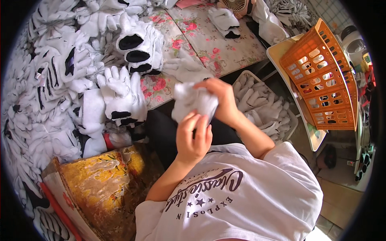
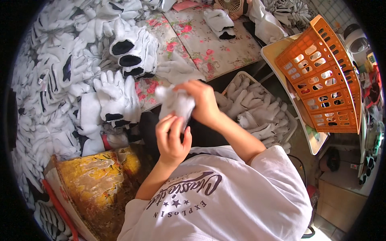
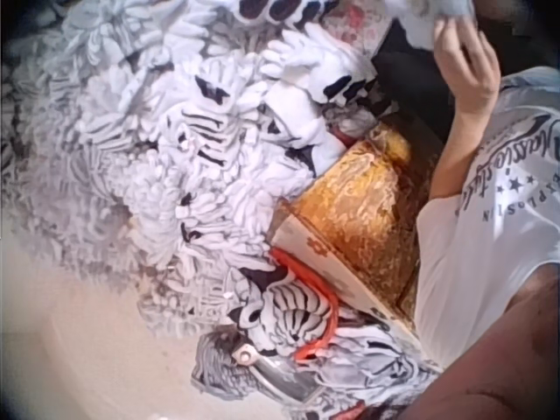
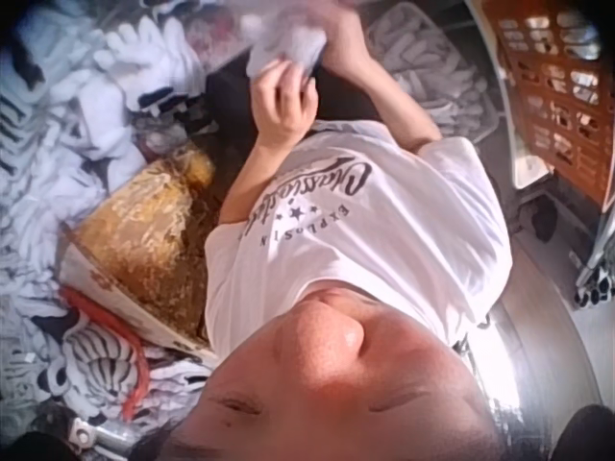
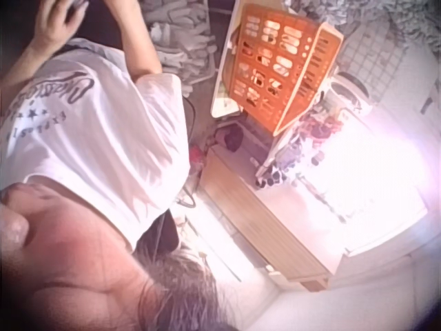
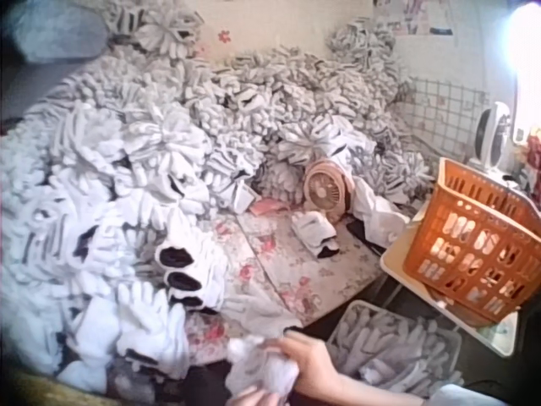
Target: Turning fabric glove components inside out and organizing them on a workbench.
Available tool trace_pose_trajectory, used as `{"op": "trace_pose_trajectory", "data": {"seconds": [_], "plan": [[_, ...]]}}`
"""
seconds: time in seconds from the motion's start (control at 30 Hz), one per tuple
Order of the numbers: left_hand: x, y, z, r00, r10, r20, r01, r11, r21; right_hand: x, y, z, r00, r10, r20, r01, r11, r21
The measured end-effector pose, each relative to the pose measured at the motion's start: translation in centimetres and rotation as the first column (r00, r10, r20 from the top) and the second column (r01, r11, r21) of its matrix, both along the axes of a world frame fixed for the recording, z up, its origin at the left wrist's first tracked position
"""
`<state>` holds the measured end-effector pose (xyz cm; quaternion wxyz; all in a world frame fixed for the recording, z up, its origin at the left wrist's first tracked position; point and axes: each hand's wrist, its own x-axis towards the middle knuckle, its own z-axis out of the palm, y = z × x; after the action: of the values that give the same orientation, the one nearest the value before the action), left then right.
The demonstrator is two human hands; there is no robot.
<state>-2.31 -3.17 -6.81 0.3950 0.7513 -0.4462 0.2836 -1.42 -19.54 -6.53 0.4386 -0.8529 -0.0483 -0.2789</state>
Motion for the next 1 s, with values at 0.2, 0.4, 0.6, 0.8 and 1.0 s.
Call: {"op": "trace_pose_trajectory", "data": {"seconds": [0.2,0.4,0.6,0.8,1.0], "plan": [[0.9,2.6,-1.8,0.981,0.16,-0.114,-0.155,0.987,0.048,5.5,-3.6,1.0,0.94,-0.206,0.271,0.036,0.852,0.522],[1.1,3.1,-4.8,0.927,0.219,-0.304,-0.174,0.97,0.169,9.2,-7.9,-15.2,0.941,-0.146,-0.306,0.149,0.989,-0.013],[2.9,2.1,-6.0,0.902,0.207,-0.379,-0.087,0.947,0.31,9.7,-8.4,-15.1,0.975,-0.077,-0.21,0.114,0.979,0.169],[9.3,-3.2,-8.2,0.938,0.169,-0.303,-0.102,0.97,0.222,9.3,-9.8,-14.1,0.977,-0.046,-0.209,0.09,0.975,0.204],[18.6,-9.3,-12.9,0.873,0.23,-0.431,-0.135,0.961,0.241,8.7,-8.8,-15.5,0.971,-0.154,-0.181,0.204,0.931,0.301]]}}
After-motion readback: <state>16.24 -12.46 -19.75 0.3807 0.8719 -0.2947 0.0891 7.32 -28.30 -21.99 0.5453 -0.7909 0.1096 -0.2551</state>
